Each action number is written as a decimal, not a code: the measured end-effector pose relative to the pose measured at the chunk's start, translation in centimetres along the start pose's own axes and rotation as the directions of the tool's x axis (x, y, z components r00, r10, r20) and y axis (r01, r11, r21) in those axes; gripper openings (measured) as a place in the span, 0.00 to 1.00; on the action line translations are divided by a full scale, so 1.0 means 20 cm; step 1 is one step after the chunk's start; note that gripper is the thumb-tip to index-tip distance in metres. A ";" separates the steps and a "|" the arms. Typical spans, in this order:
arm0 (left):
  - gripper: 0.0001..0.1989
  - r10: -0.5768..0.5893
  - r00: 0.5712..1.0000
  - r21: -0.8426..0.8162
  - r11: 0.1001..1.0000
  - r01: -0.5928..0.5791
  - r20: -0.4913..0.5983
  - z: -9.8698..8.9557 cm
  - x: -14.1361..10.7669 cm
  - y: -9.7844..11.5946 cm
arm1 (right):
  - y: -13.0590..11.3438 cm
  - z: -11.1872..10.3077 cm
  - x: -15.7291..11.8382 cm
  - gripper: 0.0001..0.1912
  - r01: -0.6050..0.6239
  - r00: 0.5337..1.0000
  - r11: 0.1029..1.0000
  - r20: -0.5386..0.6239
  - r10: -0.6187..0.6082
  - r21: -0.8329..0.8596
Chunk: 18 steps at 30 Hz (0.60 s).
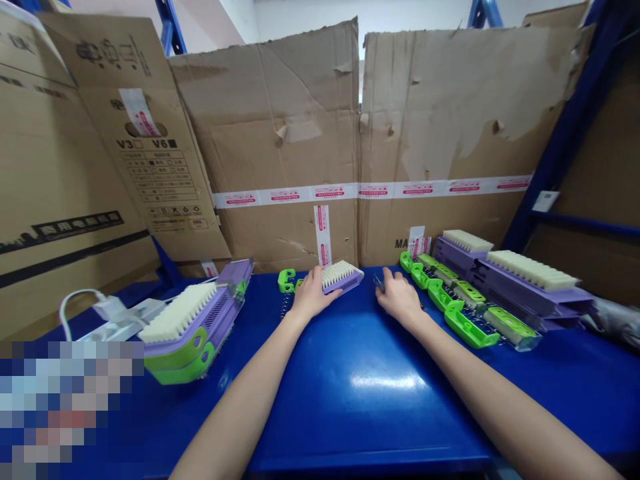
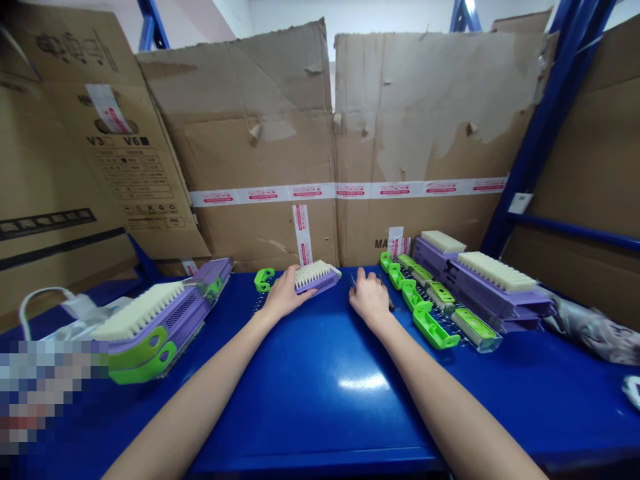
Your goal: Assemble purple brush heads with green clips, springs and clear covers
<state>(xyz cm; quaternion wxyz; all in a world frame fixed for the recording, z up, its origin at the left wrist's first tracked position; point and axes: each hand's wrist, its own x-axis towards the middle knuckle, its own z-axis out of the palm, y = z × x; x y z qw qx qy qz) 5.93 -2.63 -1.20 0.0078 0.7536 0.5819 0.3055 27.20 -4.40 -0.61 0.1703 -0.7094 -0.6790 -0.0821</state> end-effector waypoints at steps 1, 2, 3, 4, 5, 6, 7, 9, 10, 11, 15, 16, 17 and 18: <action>0.33 0.023 1.000 -0.006 1.000 -0.023 -0.020 0.00 0.00 0.00 | 0.00 0.00 0.00 0.26 -0.010 1.000 1.000 -0.001 0.011 0.025; 0.32 0.061 0.997 -0.007 0.998 -0.062 -0.047 0.01 0.00 -0.01 | 0.01 0.00 0.01 0.28 -0.023 1.000 0.998 -0.008 0.023 0.064; 0.31 0.111 0.991 -0.005 0.994 -0.111 -0.080 0.02 0.00 -0.01 | 0.02 0.00 0.01 0.29 -0.036 0.999 0.992 -0.021 0.038 0.120; 0.30 0.165 0.979 0.001 0.986 -0.166 -0.118 0.02 0.00 -0.01 | 0.02 0.01 0.02 0.30 -0.047 0.998 0.980 -0.037 0.056 0.194; 0.30 0.220 0.962 0.010 0.975 -0.221 -0.160 0.03 0.00 -0.02 | 0.03 0.02 0.03 0.31 -0.056 0.996 0.956 -0.052 0.074 0.287; 0.30 0.271 0.940 0.020 0.962 -0.273 -0.206 0.04 0.00 -0.02 | 0.04 0.02 0.04 0.32 -0.058 0.994 0.917 -0.067 0.091 0.394; 0.30 0.318 0.913 0.028 0.946 -0.322 -0.254 0.04 0.01 -0.03 | 0.04 0.03 0.05 0.32 -0.053 0.991 0.860 -0.083 0.110 0.508; 0.31 0.404 0.849 0.045 0.909 -0.415 -0.341 0.04 0.01 -0.04 | 0.05 0.05 0.08 0.33 -0.024 0.981 0.695 -0.119 0.156 0.718; 0.31 0.446 0.815 0.055 0.886 -0.460 -0.370 0.04 0.01 -0.04 | 0.05 0.06 0.09 0.33 -0.010 0.974 0.595 -0.126 0.187 0.803; 0.32 0.484 0.784 0.067 0.863 -0.500 -0.388 0.04 0.01 -0.04 | 0.05 0.07 0.09 0.34 0.000 0.969 0.494 -0.122 0.215 0.870; 0.31 0.603 0.715 0.144 0.791 -0.595 -0.355 0.03 0.01 -0.02 | 0.05 0.08 0.11 0.37 -0.011 0.970 0.233 -0.046 0.239 0.972; 0.30 0.618 0.711 0.165 0.782 -0.601 -0.337 0.03 0.01 -0.02 | 0.05 0.09 0.10 0.37 -0.018 0.974 0.223 -0.033 0.224 0.975; 0.29 0.624 0.712 0.184 0.779 -0.599 -0.322 0.03 0.01 -0.02 | 0.05 0.09 0.10 0.37 -0.027 0.978 0.231 -0.023 0.208 0.972; 0.29 0.622 0.718 0.201 0.782 -0.590 -0.314 0.03 0.01 -0.02 | 0.05 0.10 0.10 0.37 -0.033 0.981 0.255 -0.018 0.195 0.966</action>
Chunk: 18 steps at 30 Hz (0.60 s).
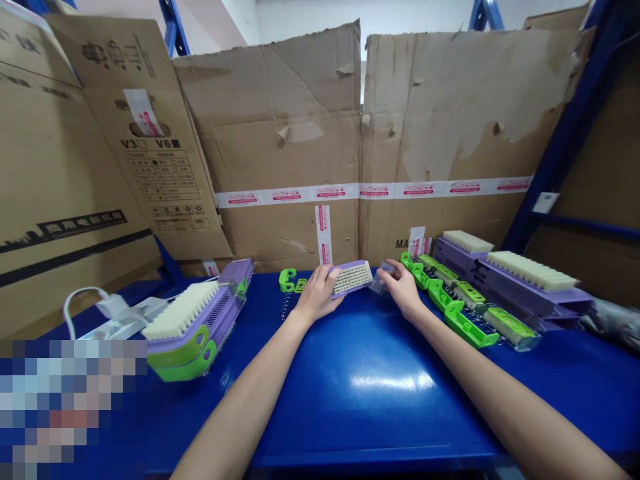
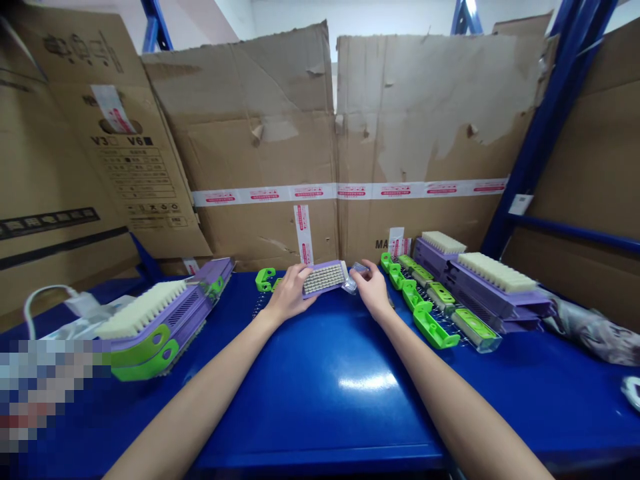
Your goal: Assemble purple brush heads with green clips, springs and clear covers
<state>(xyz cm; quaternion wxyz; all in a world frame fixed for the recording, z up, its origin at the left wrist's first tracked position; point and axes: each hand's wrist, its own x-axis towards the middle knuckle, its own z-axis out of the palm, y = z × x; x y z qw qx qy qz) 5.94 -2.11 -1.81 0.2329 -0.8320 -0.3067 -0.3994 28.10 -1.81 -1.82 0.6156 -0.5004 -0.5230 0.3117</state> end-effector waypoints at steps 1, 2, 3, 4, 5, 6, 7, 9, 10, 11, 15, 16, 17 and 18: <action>0.29 -0.009 1.000 0.019 1.000 0.009 0.006 0.00 0.00 0.00 | 0.01 0.00 0.00 0.36 0.004 1.000 0.999 0.011 -0.004 -0.036; 0.29 -0.020 1.000 0.038 0.999 0.020 0.007 0.00 0.00 0.00 | 0.01 0.00 0.00 0.34 0.014 1.000 0.997 0.019 -0.012 -0.078; 0.29 -0.030 1.000 0.055 0.998 0.029 0.009 0.00 0.00 -0.01 | 0.02 0.00 0.00 0.33 0.028 0.999 0.992 0.024 -0.025 -0.122; 0.29 -0.036 0.999 0.072 0.997 0.035 0.013 0.00 0.00 -0.01 | 0.03 -0.01 0.00 0.31 0.046 0.999 0.985 0.028 -0.042 -0.164; 0.29 -0.043 0.999 0.088 0.995 0.041 0.019 0.00 0.00 -0.02 | 0.03 -0.01 0.00 0.30 0.064 0.998 0.978 0.033 -0.058 -0.200; 0.28 -0.050 0.998 0.105 0.993 0.048 0.024 0.00 -0.01 -0.02 | 0.03 -0.01 0.00 0.29 0.082 0.996 0.969 0.043 -0.074 -0.233; 0.28 -0.061 0.998 0.121 0.991 0.057 0.030 0.00 -0.01 -0.03 | 0.02 -0.02 0.00 0.28 0.099 0.995 0.959 0.056 -0.087 -0.265; 0.27 -0.083 0.995 0.154 0.985 0.074 0.051 -0.01 0.00 -0.04 | 0.01 -0.02 -0.01 0.27 0.135 0.990 0.931 0.078 -0.115 -0.339; 0.27 -0.093 0.994 0.169 0.982 0.081 0.063 -0.01 0.00 -0.04 | 0.00 -0.02 -0.01 0.25 0.150 0.988 0.911 0.087 -0.126 -0.385; 0.27 -0.103 0.992 0.185 0.979 0.087 0.078 -0.01 0.00 -0.04 | -0.01 -0.02 -0.02 0.23 0.165 0.986 0.885 0.097 -0.136 -0.435; 0.28 -0.162 0.977 0.270 0.955 0.121 0.136 -0.02 0.00 -0.04 | -0.02 -0.01 -0.04 0.16 0.262 0.965 0.698 0.200 -0.172 -0.666; 0.29 -0.183 0.971 0.294 0.947 0.132 0.151 -0.02 0.00 -0.04 | -0.02 -0.01 -0.05 0.18 0.282 0.959 0.627 0.227 -0.168 -0.727; 0.29 -0.205 0.965 0.317 0.937 0.145 0.166 -0.03 0.00 -0.03 | -0.02 -0.01 -0.06 0.21 0.286 0.958 0.555 0.242 -0.153 -0.782; 0.30 -0.228 0.957 0.338 0.928 0.158 0.178 -0.03 0.00 -0.03 | -0.02 0.00 -0.07 0.24 0.275 0.961 0.489 0.242 -0.130 -0.828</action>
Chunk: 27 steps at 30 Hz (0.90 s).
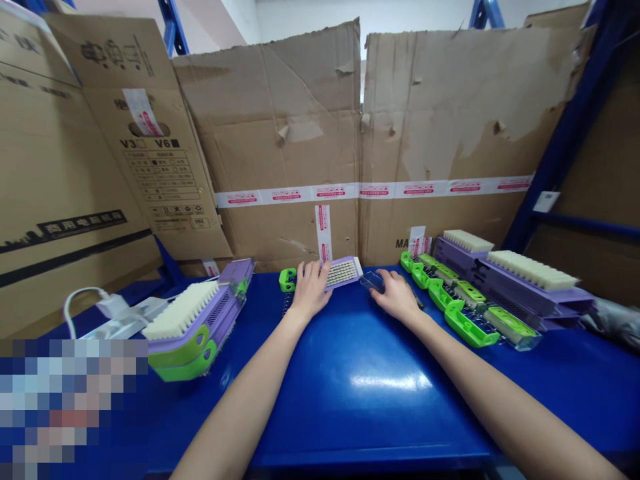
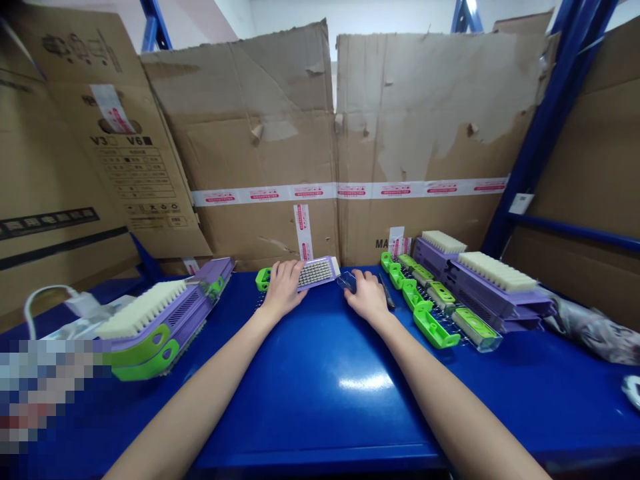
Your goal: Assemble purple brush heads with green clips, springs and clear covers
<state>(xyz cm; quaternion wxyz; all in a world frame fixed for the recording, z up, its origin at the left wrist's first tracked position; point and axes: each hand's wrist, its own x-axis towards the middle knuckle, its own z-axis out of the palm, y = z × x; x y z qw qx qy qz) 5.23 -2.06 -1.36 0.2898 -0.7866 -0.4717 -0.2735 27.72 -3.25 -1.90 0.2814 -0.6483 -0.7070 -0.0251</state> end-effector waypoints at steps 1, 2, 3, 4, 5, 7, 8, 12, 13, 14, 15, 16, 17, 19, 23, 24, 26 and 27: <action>0.31 -0.016 1.000 0.016 1.000 0.015 0.018 0.00 0.00 0.00 | -0.01 0.00 -0.01 0.27 -0.021 1.000 0.998 0.013 0.022 -0.067; 0.32 -0.024 0.999 0.029 0.999 0.023 0.033 -0.01 0.00 0.00 | -0.02 -0.01 -0.01 0.29 -0.042 0.999 0.992 0.017 0.045 -0.119; 0.32 -0.022 0.999 0.038 0.999 0.020 0.046 -0.01 0.00 0.01 | -0.03 -0.02 -0.02 0.30 -0.061 0.998 0.985 0.009 0.064 -0.162; 0.32 -0.011 0.998 0.044 0.999 0.008 0.057 -0.02 0.00 0.01 | -0.03 -0.03 -0.02 0.32 -0.077 0.997 0.977 -0.006 0.077 -0.199; 0.32 0.005 0.998 0.048 0.999 -0.008 0.064 -0.02 0.01 0.01 | -0.04 -0.03 -0.02 0.32 -0.088 0.996 0.970 -0.021 0.085 -0.229; 0.31 0.030 0.997 0.057 0.998 -0.034 0.067 -0.02 0.01 0.01 | -0.05 -0.05 -0.02 0.31 -0.100 0.995 0.959 -0.042 0.092 -0.267; 0.30 0.035 0.997 0.061 0.997 -0.039 0.064 -0.02 0.01 0.01 | -0.06 -0.05 -0.02 0.30 -0.095 0.995 0.957 -0.042 0.087 -0.274; 0.29 0.026 0.998 0.066 0.997 -0.029 0.053 -0.01 0.01 0.00 | -0.06 -0.03 -0.02 0.24 -0.008 1.000 0.966 -0.003 0.008 -0.259; 0.29 0.019 0.998 0.060 0.998 -0.023 0.055 -0.01 0.01 0.00 | -0.05 -0.03 -0.02 0.24 0.005 1.000 0.969 0.003 -0.004 -0.247; 0.29 0.011 0.998 0.051 0.999 -0.014 0.056 -0.01 0.01 0.00 | -0.05 -0.03 -0.02 0.23 0.006 1.000 0.973 0.004 -0.006 -0.233; 0.29 0.003 0.998 0.037 0.999 -0.005 0.056 0.00 0.01 0.00 | -0.05 -0.02 -0.02 0.24 0.001 1.000 0.976 0.001 0.000 -0.218; 0.30 -0.008 0.998 0.017 1.000 0.007 0.055 0.00 0.00 0.00 | -0.05 -0.02 -0.03 0.24 -0.010 1.000 0.980 -0.005 0.009 -0.201; 0.31 -0.020 0.999 -0.008 1.000 0.020 0.050 0.00 0.00 0.00 | -0.05 -0.03 -0.03 0.25 -0.021 1.000 0.983 -0.010 0.019 -0.182; 0.33 -0.044 0.998 -0.076 0.996 0.048 0.045 -0.01 0.00 0.01 | -0.05 -0.03 -0.03 0.26 -0.037 0.999 0.991 -0.017 0.035 -0.126; 0.33 -0.100 0.993 -0.216 0.970 0.110 0.058 -0.02 -0.01 0.05 | -0.04 -0.03 -0.01 0.27 -0.068 0.998 0.996 -0.006 0.069 0.063; 0.33 -0.116 0.992 -0.238 0.963 0.126 0.053 -0.02 -0.01 0.05 | -0.03 -0.03 -0.01 0.27 -0.077 0.997 0.990 0.002 0.077 0.116; 0.33 -0.136 0.991 -0.272 0.953 0.136 0.020 -0.02 -0.01 0.06 | -0.02 -0.02 0.00 0.27 -0.106 0.994 0.967 0.028 0.102 0.231; 0.33 -0.127 0.992 -0.283 0.951 0.121 -0.004 -0.02 -0.01 0.06 | -0.02 -0.02 0.00 0.27 -0.126 0.992 0.947 0.046 0.118 0.294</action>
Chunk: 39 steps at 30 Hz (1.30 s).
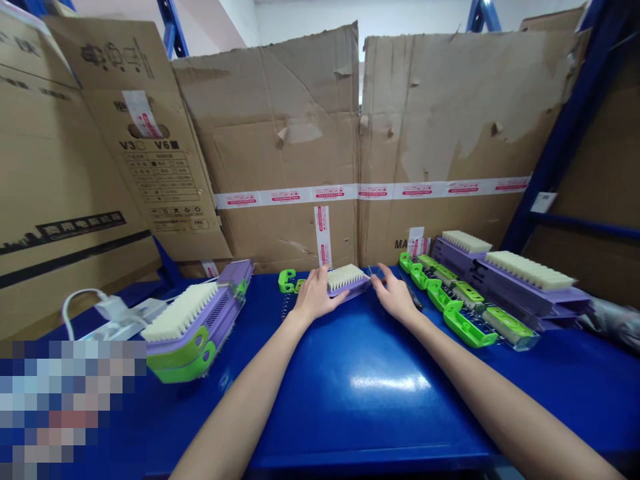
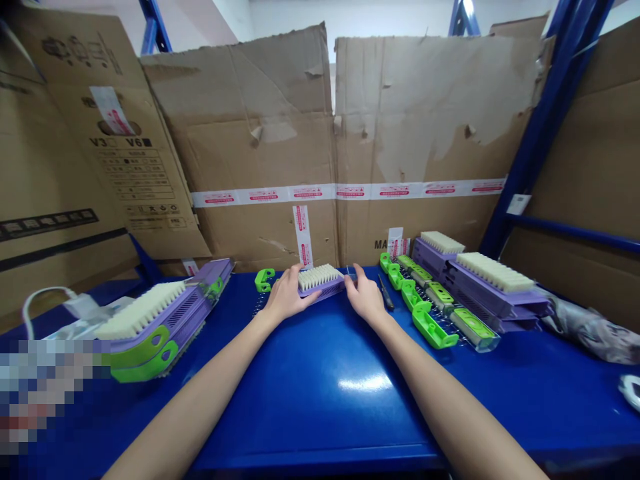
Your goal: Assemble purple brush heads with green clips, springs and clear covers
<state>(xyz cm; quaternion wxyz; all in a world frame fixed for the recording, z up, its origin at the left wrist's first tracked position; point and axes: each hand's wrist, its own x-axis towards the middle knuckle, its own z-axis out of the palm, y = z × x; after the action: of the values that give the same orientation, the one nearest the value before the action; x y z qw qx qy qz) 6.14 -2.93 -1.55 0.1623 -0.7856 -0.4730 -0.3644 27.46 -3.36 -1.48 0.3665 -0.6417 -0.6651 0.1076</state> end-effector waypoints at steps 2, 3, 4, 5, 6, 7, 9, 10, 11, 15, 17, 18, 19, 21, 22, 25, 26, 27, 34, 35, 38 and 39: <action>0.31 0.093 0.995 -0.009 0.996 -0.093 -0.027 0.00 0.00 -0.01 | 0.01 0.00 0.01 0.27 -0.038 0.999 0.991 0.034 0.034 0.128; 0.29 0.164 0.986 -0.006 0.986 -0.164 -0.033 -0.01 0.00 -0.02 | 0.01 0.00 0.01 0.27 -0.056 0.998 0.982 0.052 0.047 0.183; 0.27 0.241 0.970 0.002 0.971 -0.241 -0.034 -0.01 0.01 -0.02 | 0.01 0.00 0.01 0.27 -0.073 0.996 0.971 0.070 0.058 0.229; 0.25 0.314 0.949 0.014 0.949 -0.314 -0.031 -0.02 0.01 -0.03 | 0.02 0.00 0.01 0.27 -0.089 0.994 0.959 0.085 0.069 0.267; 0.24 0.375 0.927 0.029 0.927 -0.374 -0.027 -0.02 0.02 -0.03 | 0.02 0.00 0.02 0.28 -0.107 0.992 0.948 0.100 0.080 0.301; 0.22 0.421 0.907 0.047 0.907 -0.419 -0.022 -0.02 0.02 -0.03 | 0.02 0.00 0.02 0.29 -0.126 0.989 0.935 0.115 0.093 0.333; 0.19 0.482 0.876 0.088 0.873 -0.479 -0.004 -0.04 0.04 -0.04 | 0.01 -0.01 0.02 0.31 -0.159 0.983 0.900 0.148 0.108 0.405; 0.17 0.505 0.863 0.106 0.858 -0.503 0.012 -0.04 0.04 -0.04 | 0.01 -0.02 0.02 0.32 -0.172 0.980 0.880 0.167 0.108 0.444; 0.16 0.523 0.852 0.118 0.844 -0.523 0.031 -0.05 0.05 -0.05 | 0.01 -0.02 0.02 0.33 -0.187 0.977 0.857 0.186 0.108 0.481; 0.18 0.545 0.832 0.114 0.824 -0.555 0.105 -0.08 0.06 -0.09 | -0.02 -0.04 0.00 0.33 -0.253 0.958 0.784 0.260 0.121 0.567; 0.21 0.543 0.829 0.109 0.823 -0.557 0.136 -0.08 0.06 -0.10 | -0.03 -0.04 -0.01 0.31 -0.221 0.961 0.828 0.260 0.095 0.516; 0.22 0.541 0.827 0.114 0.822 -0.558 0.151 -0.08 0.06 -0.10 | -0.03 -0.03 -0.01 0.30 -0.163 0.970 0.881 0.234 0.062 0.443; 0.23 0.538 0.827 0.123 0.821 -0.558 0.164 -0.08 0.06 -0.10 | -0.04 -0.03 -0.02 0.28 -0.080 0.982 0.940 0.190 0.017 0.331; 0.25 0.525 0.831 0.136 0.824 -0.550 0.182 -0.08 0.07 -0.10 | -0.05 -0.04 -0.03 0.24 0.092 0.992 0.996 0.086 -0.092 0.012; 0.26 0.516 0.836 0.136 0.829 -0.542 0.188 -0.08 0.07 -0.10 | -0.06 -0.05 -0.04 0.23 0.141 0.990 0.978 0.043 -0.136 -0.154; 0.28 0.480 0.853 0.128 0.851 -0.510 0.206 -0.10 0.08 -0.09 | -0.08 -0.11 -0.05 0.19 0.090 0.991 0.866 -0.040 -0.125 -0.492; 0.27 0.471 0.856 0.127 0.855 -0.502 0.212 -0.11 0.08 -0.09 | -0.08 -0.14 -0.05 0.18 0.045 0.995 0.835 -0.053 -0.088 -0.549; 0.26 0.467 0.857 0.126 0.857 -0.499 0.217 -0.11 0.08 -0.08 | -0.07 -0.16 -0.04 0.18 0.001 0.997 0.807 -0.060 -0.045 -0.591; 0.25 0.358 0.923 0.125 0.919 -0.375 0.139 -0.11 0.07 -0.05 | -0.02 -0.21 -0.05 0.14 -0.027 0.982 0.739 0.122 0.147 -0.673; 0.24 0.315 0.943 0.129 0.936 -0.328 0.110 -0.10 0.07 -0.05 | -0.02 -0.20 -0.05 0.15 -0.007 0.980 0.738 0.141 0.139 -0.675; 0.22 0.235 0.968 0.131 0.961 -0.244 0.083 -0.09 0.06 -0.07 | -0.04 -0.19 -0.07 0.15 0.031 0.980 0.729 0.163 0.111 -0.684; 0.22 0.230 0.969 0.130 0.962 -0.240 0.090 -0.09 0.06 -0.08 | -0.04 -0.19 -0.07 0.15 0.038 0.980 0.728 0.167 0.106 -0.684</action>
<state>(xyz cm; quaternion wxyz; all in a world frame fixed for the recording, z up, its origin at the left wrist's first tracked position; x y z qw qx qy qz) 4.42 -2.47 0.32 0.2415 -0.8358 -0.4066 -0.2791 28.97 -5.99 1.21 0.0354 -0.7300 -0.6783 -0.0759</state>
